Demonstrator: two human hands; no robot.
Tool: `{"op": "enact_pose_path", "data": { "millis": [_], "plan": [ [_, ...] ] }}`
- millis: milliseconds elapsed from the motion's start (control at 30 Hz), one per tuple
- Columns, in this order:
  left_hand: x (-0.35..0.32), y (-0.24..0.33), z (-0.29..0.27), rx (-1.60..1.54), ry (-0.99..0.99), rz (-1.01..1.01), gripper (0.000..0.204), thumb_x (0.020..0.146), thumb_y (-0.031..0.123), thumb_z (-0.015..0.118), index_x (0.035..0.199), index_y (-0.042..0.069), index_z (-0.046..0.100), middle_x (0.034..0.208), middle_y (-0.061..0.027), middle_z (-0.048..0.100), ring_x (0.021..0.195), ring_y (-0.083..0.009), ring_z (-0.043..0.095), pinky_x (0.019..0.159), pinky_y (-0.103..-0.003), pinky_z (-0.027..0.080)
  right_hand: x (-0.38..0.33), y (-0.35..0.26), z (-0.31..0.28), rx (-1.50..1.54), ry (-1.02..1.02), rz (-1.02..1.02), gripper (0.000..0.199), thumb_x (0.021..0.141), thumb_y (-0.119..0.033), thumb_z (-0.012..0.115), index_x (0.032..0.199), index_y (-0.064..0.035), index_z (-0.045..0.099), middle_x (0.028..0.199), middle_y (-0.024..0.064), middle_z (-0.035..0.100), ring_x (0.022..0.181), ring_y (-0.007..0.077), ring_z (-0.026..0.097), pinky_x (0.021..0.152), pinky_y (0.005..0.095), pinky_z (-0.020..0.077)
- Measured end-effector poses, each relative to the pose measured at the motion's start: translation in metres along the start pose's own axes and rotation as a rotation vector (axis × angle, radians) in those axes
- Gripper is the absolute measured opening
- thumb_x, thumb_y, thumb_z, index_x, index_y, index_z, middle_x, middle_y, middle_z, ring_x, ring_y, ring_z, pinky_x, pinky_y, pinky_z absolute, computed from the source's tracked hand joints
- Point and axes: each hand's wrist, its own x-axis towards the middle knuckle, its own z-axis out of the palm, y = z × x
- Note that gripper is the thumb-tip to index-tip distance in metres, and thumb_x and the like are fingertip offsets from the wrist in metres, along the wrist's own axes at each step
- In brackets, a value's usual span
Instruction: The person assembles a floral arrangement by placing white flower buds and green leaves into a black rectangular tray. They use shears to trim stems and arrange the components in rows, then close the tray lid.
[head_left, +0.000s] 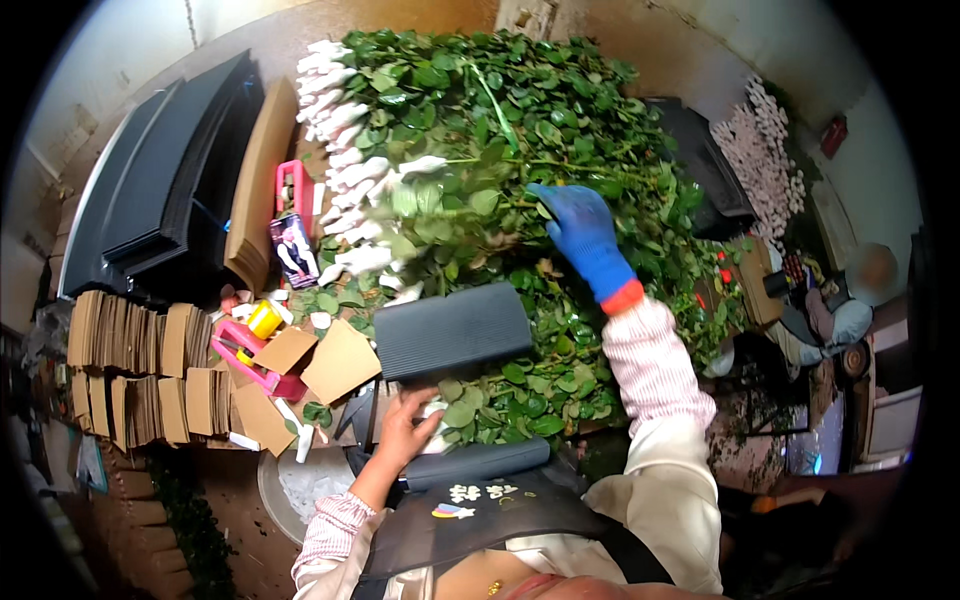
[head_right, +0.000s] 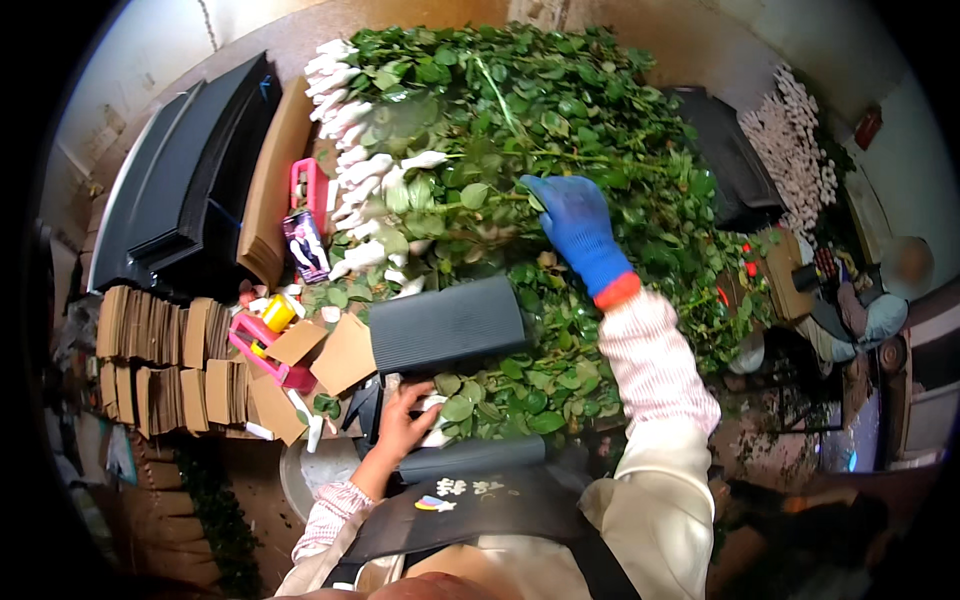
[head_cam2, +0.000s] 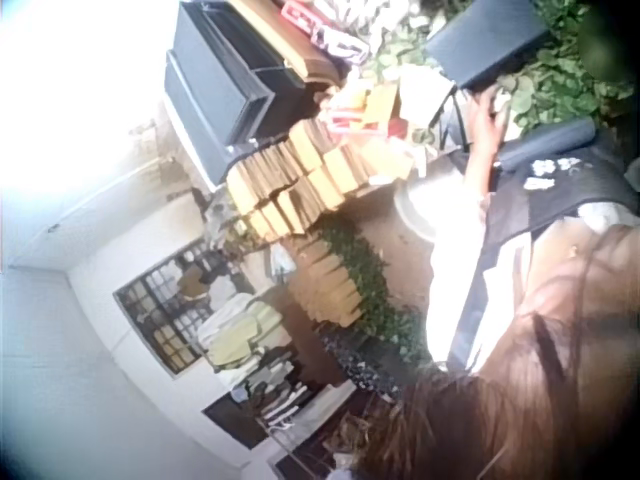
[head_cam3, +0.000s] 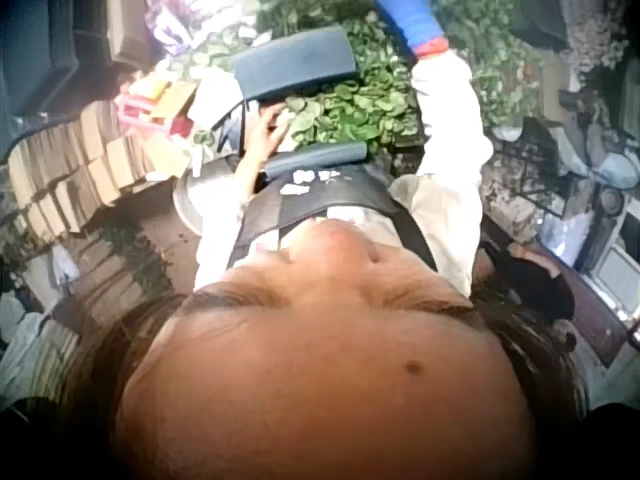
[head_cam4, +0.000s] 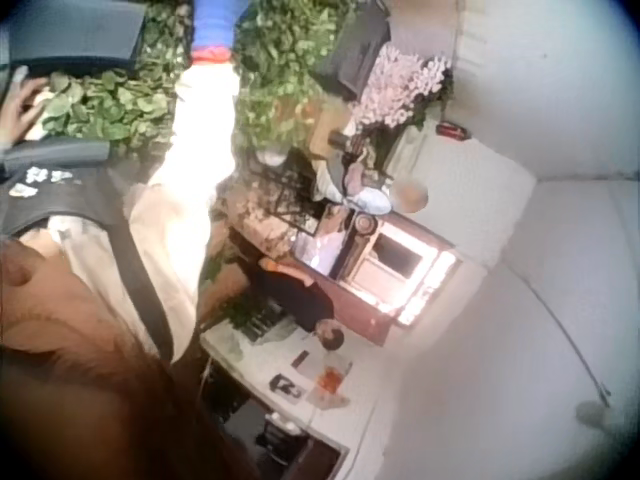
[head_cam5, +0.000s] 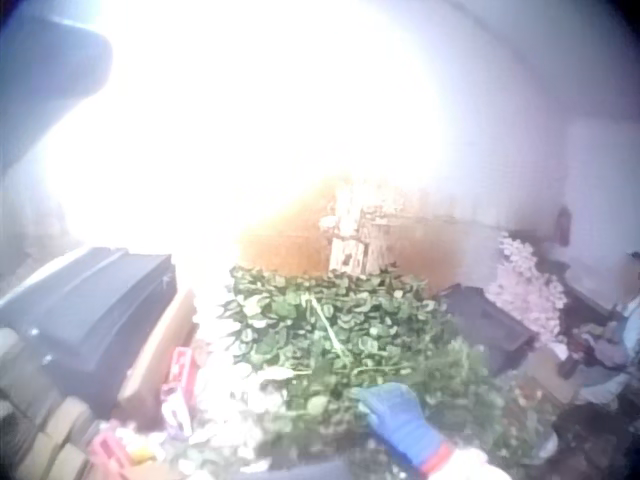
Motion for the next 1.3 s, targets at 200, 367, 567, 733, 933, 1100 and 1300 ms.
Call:
{"op": "enact_pose_path", "data": {
  "millis": [200, 367, 567, 733, 933, 1100, 1300],
  "plan": [
    [-0.001, -0.004, 0.0, -0.011, -0.028, 0.008, 0.04, 0.088, 0.017, 0.082, 0.126, 0.011, 0.072, 0.11, -0.013, 0.072, 0.1, -0.0321, 0.068, 0.087, -0.04, 0.057, -0.025, 0.034, -0.001, 0.019, -0.13, -0.016, 0.07, 0.075, -0.004, 0.076, 0.143, -0.018, 0.063, 0.116, 0.0089, 0.072, 0.112, 0.0337, 0.066, 0.104, 0.0478, 0.0498],
    [0.006, -0.006, 0.002, 0.029, -0.041, 0.06, 0.043, 0.088, 0.02, 0.081, 0.129, 0.012, 0.07, 0.108, -0.0121, 0.07, 0.101, -0.0332, 0.065, 0.087, -0.042, 0.055, -0.048, 0.059, -0.004, -0.053, 0.032, -0.057, 0.064, 0.077, -0.005, 0.075, 0.14, -0.0118, 0.065, 0.125, 0.0162, 0.07, 0.119, 0.0385, 0.065, 0.11, 0.0494, 0.0474],
    [0.003, -0.011, 0.004, 0.072, 0.048, 0.128, 0.047, 0.088, 0.023, 0.081, 0.132, 0.012, 0.069, 0.114, -0.0137, 0.068, 0.1, -0.0338, 0.067, 0.088, -0.042, 0.056, -0.075, 0.025, -0.072, -0.058, 0.215, -0.095, 0.061, 0.079, -0.002, 0.077, 0.137, -0.0162, 0.067, 0.138, 0.0157, 0.064, 0.125, 0.0416, 0.061, 0.108, 0.0547, 0.049],
    [-0.028, -0.117, 0.05, 0.502, 0.003, 0.026, 0.059, 0.084, 0.02, 0.083, 0.138, 0.009, 0.062, 0.122, -0.0172, 0.066, 0.113, -0.0412, 0.064, 0.097, -0.045, 0.055, -0.103, -0.051, -0.118, 0.246, -0.168, -0.366, 0.078, 0.068, 0.01, 0.074, 0.136, -0.027, 0.066, 0.119, 0.0068, 0.072, 0.113, 0.0331, 0.067, 0.097, 0.0489, 0.0546],
    [0.002, -0.019, 0.009, 0.01, 0.019, 0.103, 0.043, 0.085, 0.019, 0.084, 0.122, 0.005, 0.068, 0.104, -0.0143, 0.067, 0.097, -0.0351, 0.065, 0.086, -0.044, 0.054, -0.209, 0.001, -0.05, 0.153, -0.411, -0.019, 0.066, 0.072, 0.006, 0.071, 0.134, -0.0164, 0.067, 0.126, 0.0113, 0.07, 0.121, 0.0374, 0.063, 0.107, 0.0489, 0.0497],
    [-0.002, -0.014, 0.006, 0.021, 0.037, 0.023, 0.047, 0.089, 0.019, 0.082, 0.132, 0.009, 0.069, 0.109, -0.0132, 0.068, 0.094, -0.0292, 0.067, 0.082, -0.039, 0.057, -0.171, 0.067, -0.063, 0.041, 0.229, 0.016, 0.058, 0.084, 0.001, 0.059, 0.141, -0.0069, 0.066, 0.142, 0.0144, 0.065, 0.139, 0.0384, 0.055, 0.121, 0.0528, 0.04],
    [0.002, -0.016, 0.01, -0.013, 0.011, 0.025, 0.046, 0.089, 0.009, 0.082, 0.133, 0.006, 0.069, 0.115, -0.0135, 0.069, 0.101, -0.0268, 0.07, 0.084, -0.035, 0.06, -0.104, 0.138, -0.046, -0.062, 0.47, 0.136, 0.046, 0.083, 0.006, 0.063, 0.127, -0.0052, 0.072, 0.13, 0.0161, 0.072, 0.123, 0.0373, 0.066, 0.11, 0.0451, 0.0499]
  ]
}}
